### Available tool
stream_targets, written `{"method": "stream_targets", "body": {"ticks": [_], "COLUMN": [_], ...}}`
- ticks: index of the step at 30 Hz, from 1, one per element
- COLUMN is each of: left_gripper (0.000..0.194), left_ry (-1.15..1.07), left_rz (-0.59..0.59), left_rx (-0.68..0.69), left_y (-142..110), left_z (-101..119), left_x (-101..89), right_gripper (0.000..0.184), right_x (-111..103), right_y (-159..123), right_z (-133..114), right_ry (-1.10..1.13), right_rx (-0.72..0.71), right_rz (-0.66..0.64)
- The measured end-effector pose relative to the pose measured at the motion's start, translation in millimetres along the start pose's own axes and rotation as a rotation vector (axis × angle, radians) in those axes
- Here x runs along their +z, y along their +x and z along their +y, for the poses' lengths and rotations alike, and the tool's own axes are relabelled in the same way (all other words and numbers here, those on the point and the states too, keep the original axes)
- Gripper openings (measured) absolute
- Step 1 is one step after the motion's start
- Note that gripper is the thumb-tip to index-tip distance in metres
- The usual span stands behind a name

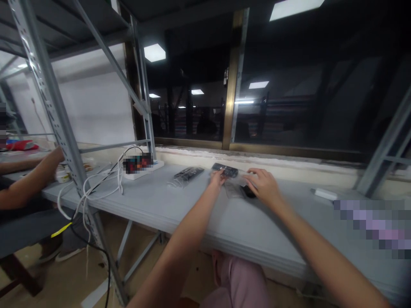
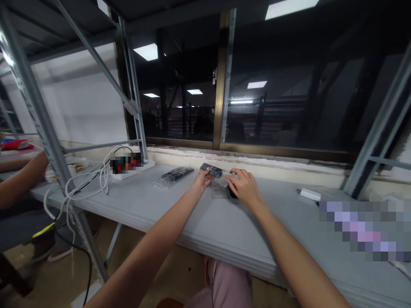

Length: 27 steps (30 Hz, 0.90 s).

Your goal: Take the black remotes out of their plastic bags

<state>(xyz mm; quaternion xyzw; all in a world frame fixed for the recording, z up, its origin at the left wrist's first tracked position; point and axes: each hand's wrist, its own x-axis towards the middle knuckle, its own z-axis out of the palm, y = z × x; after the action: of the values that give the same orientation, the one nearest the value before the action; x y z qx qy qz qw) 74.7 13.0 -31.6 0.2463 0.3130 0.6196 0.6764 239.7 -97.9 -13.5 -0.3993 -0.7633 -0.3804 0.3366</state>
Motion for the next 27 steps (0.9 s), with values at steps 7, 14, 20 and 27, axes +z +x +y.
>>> {"method": "stream_targets", "body": {"ticks": [7,14,20,27], "left_gripper": [0.018,0.014,0.016,0.022], "left_ry": [-0.011,-0.016,-0.019,0.032], "left_rz": [0.034,0.055,0.028,0.029], "left_rx": [0.003,-0.01,0.001,0.003], "left_y": [-3.1,-5.0,-2.8,-4.2], "left_z": [3.8,4.3,3.4,0.0], "left_x": [1.7,4.3,2.0,2.1], "right_gripper": [0.018,0.018,0.018,0.023], "right_x": [0.2,-1.4,-3.1,1.9], "right_y": [0.5,0.0,0.6,-3.7], "right_z": [1.2,1.4,0.7,0.9], "right_ry": [-0.021,-0.033,-0.06,-0.175], "right_rx": [0.047,0.012,-0.012,-0.165], "right_rz": [0.069,0.085,0.092,-0.042]}}
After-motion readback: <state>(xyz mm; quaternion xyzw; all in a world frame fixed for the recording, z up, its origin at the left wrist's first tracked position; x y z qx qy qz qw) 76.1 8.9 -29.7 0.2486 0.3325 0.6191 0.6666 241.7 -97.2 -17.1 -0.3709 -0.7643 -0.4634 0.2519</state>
